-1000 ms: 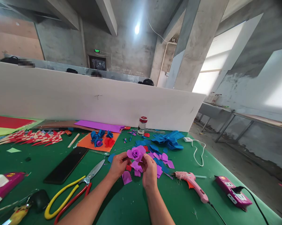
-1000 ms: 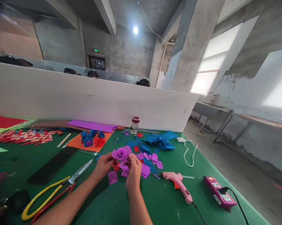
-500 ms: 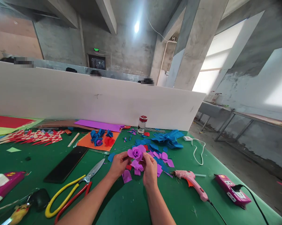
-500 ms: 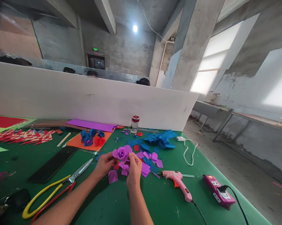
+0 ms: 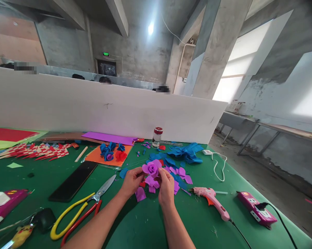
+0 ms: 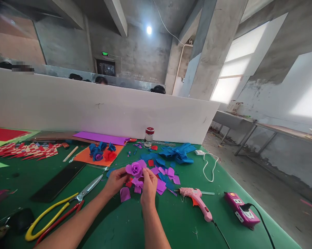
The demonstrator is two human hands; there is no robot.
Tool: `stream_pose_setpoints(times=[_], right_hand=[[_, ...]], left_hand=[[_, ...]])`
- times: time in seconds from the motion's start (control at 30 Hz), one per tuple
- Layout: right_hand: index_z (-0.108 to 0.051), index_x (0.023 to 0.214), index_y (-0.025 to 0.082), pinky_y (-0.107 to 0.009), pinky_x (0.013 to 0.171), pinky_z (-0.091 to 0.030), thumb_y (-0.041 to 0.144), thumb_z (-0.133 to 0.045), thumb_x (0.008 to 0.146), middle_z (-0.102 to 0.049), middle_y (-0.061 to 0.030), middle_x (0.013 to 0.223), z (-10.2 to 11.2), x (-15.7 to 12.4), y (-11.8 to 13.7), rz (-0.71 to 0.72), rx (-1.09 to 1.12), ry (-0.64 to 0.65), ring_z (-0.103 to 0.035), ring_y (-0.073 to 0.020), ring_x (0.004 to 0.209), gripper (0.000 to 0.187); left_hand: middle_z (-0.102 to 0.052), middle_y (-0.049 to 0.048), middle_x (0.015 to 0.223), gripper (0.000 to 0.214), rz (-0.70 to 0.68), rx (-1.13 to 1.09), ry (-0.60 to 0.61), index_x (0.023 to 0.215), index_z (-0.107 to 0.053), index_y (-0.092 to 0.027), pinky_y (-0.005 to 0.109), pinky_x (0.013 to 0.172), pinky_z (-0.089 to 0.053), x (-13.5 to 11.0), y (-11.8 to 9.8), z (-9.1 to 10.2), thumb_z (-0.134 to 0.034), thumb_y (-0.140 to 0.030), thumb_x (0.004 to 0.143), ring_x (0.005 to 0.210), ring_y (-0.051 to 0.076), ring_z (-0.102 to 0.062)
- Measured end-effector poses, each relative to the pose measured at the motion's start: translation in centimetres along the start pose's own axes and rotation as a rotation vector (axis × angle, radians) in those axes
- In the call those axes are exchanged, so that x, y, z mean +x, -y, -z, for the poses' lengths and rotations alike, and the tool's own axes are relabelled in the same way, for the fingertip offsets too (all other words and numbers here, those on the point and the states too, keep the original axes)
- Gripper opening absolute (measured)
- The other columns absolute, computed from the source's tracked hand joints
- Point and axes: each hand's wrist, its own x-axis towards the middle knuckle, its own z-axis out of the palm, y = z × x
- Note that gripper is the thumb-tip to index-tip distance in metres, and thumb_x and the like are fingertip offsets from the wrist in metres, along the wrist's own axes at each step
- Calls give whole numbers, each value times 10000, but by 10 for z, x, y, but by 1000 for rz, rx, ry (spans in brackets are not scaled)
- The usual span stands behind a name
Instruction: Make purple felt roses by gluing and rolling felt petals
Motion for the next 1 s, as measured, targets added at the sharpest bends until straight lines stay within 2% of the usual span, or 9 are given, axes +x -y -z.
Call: stream_pose_setpoints(times=[0.2,0.27,0.33,0.4,0.5,0.6,0.7,0.83,1.0], right_hand=[[-595,589,179,-233,512,-394,387,-690,642,-536,19,566,3,4,2,-59,45,-67,-460,-117,535,235],[-574,579,182,-232,500,-377,365,-692,616,-507,32,552,4,5,3,-103,46,-32,-445,-112,519,221],[-558,568,183,-228,492,-356,351,-685,607,-476,44,535,4,5,3,-135,29,41,-420,-105,504,214],[-539,541,185,-226,489,-332,341,-659,622,-442,52,513,3,4,4,-139,-14,132,-390,-98,491,213],[-511,493,195,-234,490,-288,308,-608,663,-411,53,483,3,0,8,-84,-152,249,-358,-100,483,226],[-505,459,198,-242,491,-247,256,-592,679,-402,49,470,3,-3,14,-1,-281,311,-333,-102,489,243],[-500,439,194,-242,487,-223,218,-573,688,-389,54,460,3,-3,15,74,-363,340,-318,-100,486,261],[-639,549,186,-236,501,-290,237,-558,718,-514,39,509,4,-4,15,109,-385,289,-413,-114,505,195],[-773,792,186,-263,601,-416,293,-598,736,-723,-28,720,28,-17,28,154,-448,93,-594,-175,650,213]], left_hand=[[-669,18,732,179,-14,-103,-168,759,-661,-181,284,757,-469,8,-1,12,-629,-356,780,746,173,-598],[-614,-8,671,214,10,-254,-195,805,-622,-188,269,717,-467,12,-1,17,-627,-401,796,686,150,-578],[-542,-41,630,266,48,-386,-192,862,-600,-192,225,591,-428,14,-2,19,-644,-443,784,573,110,-506],[-531,-44,654,325,97,-426,-169,889,-608,-181,196,510,-365,14,-4,20,-694,-458,742,525,80,-437],[-574,-17,701,361,181,-394,-82,830,-633,-152,192,517,-363,11,-11,20,-757,-452,673,550,73,-438],[-579,-12,664,334,236,-351,60,759,-648,-140,199,546,-380,8,-18,22,-777,-427,647,579,87,-472],[-600,-2,673,284,239,-293,140,733,-665,-135,209,570,-394,6,-22,22,-776,-381,644,613,103,-507],[-593,-5,641,249,236,-262,152,682,-656,-136,214,558,-399,7,-22,21,-770,-351,632,585,103,-503],[-568,-29,602,266,216,-409,-54,711,-666,-150,202,515,-382,15,-20,23,-803,-331,573,522,77,-458]])
